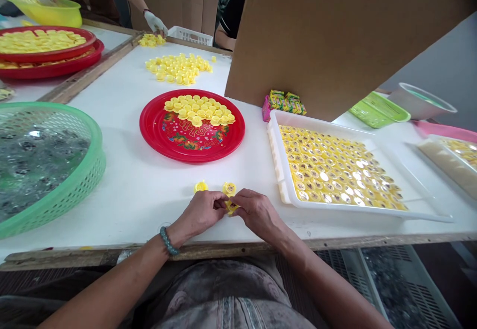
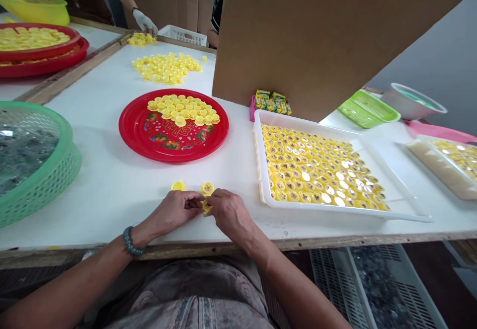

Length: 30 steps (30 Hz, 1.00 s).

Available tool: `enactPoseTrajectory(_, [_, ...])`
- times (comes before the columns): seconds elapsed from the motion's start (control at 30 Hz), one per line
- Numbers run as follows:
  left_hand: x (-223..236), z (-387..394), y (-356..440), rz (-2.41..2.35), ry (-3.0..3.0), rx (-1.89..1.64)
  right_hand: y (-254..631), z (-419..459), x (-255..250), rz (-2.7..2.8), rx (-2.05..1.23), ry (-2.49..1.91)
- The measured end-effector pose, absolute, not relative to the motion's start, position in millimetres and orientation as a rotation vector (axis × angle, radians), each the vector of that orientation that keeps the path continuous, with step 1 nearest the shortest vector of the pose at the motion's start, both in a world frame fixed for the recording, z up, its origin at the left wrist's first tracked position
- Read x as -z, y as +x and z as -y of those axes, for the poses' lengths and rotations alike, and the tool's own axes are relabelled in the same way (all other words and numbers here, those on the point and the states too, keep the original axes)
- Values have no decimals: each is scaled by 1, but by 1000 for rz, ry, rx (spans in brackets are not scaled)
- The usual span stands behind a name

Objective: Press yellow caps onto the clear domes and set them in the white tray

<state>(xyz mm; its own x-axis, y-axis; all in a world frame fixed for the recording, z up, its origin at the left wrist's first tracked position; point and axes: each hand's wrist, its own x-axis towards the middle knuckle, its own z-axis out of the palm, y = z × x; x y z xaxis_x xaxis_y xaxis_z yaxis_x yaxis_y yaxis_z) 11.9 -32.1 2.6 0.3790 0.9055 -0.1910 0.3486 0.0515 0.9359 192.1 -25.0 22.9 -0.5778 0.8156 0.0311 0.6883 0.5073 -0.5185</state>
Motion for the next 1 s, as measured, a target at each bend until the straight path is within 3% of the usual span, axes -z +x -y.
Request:
enactPoseTrajectory(0.37, [1,34,27,-1305,1264,-681,192,29,-28,2531,-486,-1288])
enactPoseTrajectory(0.63, [-31,42,-17,-1643,1712,-696,180,30,-18,2584,-288,-1230])
enactPoseTrajectory(0.77, [-34,29,-43,-1449,2271,-636,177,15,-19,2531,-186,-1276])
enactPoseTrajectory(0.87, [-30,17,-53,-1279,2474,-475,166,16,-26,2466,-288,-1218])
enactPoseTrajectory(1.0, [-26,9,-61,-1327,2474,-420,131,34,-37,2584,-702,-778])
